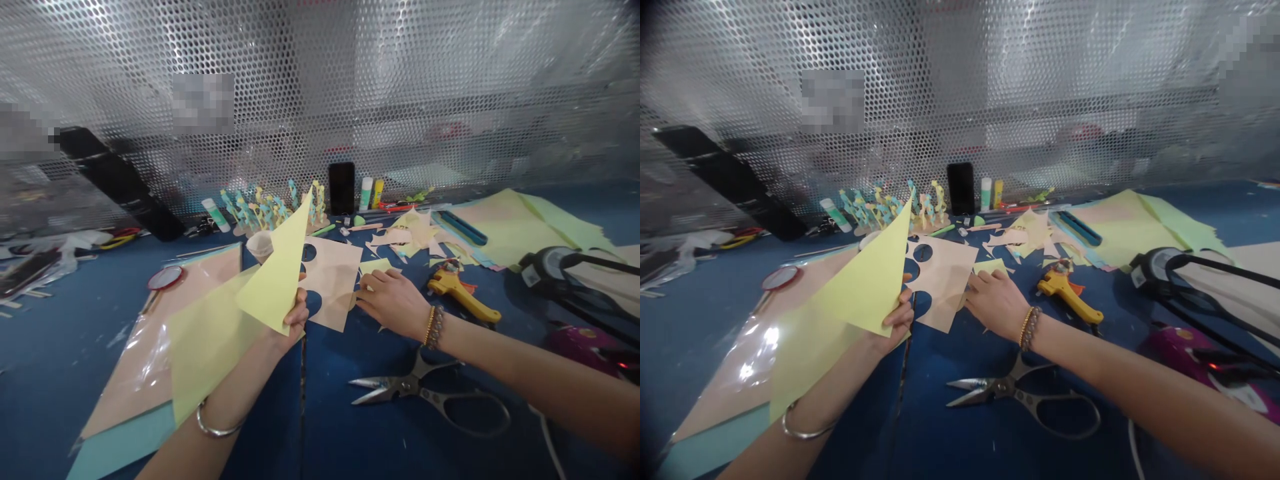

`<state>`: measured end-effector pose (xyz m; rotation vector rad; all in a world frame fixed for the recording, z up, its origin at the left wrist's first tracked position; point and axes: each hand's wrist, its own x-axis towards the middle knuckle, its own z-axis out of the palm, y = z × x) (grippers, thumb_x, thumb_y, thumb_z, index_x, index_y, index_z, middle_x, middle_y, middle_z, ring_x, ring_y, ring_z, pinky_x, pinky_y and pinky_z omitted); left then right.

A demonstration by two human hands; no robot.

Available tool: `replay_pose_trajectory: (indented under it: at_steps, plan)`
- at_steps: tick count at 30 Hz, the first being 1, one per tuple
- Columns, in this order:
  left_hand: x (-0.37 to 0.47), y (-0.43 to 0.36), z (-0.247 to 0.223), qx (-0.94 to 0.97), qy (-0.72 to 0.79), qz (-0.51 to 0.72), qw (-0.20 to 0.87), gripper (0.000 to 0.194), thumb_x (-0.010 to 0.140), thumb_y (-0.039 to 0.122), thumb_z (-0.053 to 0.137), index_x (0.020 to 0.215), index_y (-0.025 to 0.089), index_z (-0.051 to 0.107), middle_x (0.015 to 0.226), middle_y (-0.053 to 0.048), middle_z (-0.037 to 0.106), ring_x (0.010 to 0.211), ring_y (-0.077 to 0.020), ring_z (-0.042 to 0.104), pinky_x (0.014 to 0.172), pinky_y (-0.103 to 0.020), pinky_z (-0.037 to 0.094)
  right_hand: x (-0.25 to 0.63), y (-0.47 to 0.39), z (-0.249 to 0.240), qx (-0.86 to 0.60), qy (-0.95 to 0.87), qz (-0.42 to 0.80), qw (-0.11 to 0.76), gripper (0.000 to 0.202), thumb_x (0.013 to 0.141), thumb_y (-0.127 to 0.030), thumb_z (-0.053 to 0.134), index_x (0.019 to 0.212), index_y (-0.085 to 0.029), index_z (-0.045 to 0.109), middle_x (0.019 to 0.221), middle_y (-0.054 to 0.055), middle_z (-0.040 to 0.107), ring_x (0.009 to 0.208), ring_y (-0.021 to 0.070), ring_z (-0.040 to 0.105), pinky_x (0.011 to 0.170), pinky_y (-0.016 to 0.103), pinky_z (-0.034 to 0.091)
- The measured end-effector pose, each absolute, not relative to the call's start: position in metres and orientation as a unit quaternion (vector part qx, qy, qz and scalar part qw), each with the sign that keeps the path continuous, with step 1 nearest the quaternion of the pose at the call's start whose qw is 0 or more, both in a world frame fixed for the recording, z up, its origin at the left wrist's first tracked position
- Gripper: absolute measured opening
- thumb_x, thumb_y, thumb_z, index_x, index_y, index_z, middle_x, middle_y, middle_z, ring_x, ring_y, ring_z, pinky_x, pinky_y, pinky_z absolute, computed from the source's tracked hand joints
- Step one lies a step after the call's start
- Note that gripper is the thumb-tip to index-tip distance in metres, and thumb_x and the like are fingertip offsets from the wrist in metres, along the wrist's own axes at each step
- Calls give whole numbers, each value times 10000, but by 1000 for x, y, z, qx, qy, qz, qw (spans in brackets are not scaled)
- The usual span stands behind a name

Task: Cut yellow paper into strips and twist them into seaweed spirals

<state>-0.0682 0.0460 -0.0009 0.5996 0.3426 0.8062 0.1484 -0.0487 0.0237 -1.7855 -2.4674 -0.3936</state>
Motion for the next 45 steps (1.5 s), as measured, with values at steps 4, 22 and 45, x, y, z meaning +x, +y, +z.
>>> replay_pose_trajectory:
  at_steps: [4, 22, 45]
  plan:
    - [-69, 46, -3, 289, 156, 383, 863, 254, 858, 137, 439, 1027, 125, 627, 666, -36, 572, 340, -2, 297, 371, -142, 293, 151, -47, 25, -518, -841, -156, 10, 189, 900, -181, 473, 845, -170, 653, 915, 80, 610, 844, 208, 509, 673, 342, 315]
    - [-68, 45, 2, 312, 166, 365, 861, 241, 845, 191, 481, 1013, 112, 633, 668, -30, 584, 349, -3, 275, 384, -148, 290, 165, -38, 42, -349, -912, -216, -17, 268, 931, -118, 377, 776, -141, 595, 816, 43, 590, 766, 169, 498, 651, 329, 287]
    - [-67, 44, 4, 327, 194, 370, 848, 227, 810, 222, 543, 994, 126, 634, 646, -8, 555, 342, 3, 228, 354, -159, 237, 156, -30, 47, -343, -920, -186, -33, 246, 914, -119, 396, 750, -146, 578, 771, 39, 574, 711, 164, 507, 620, 329, 275]
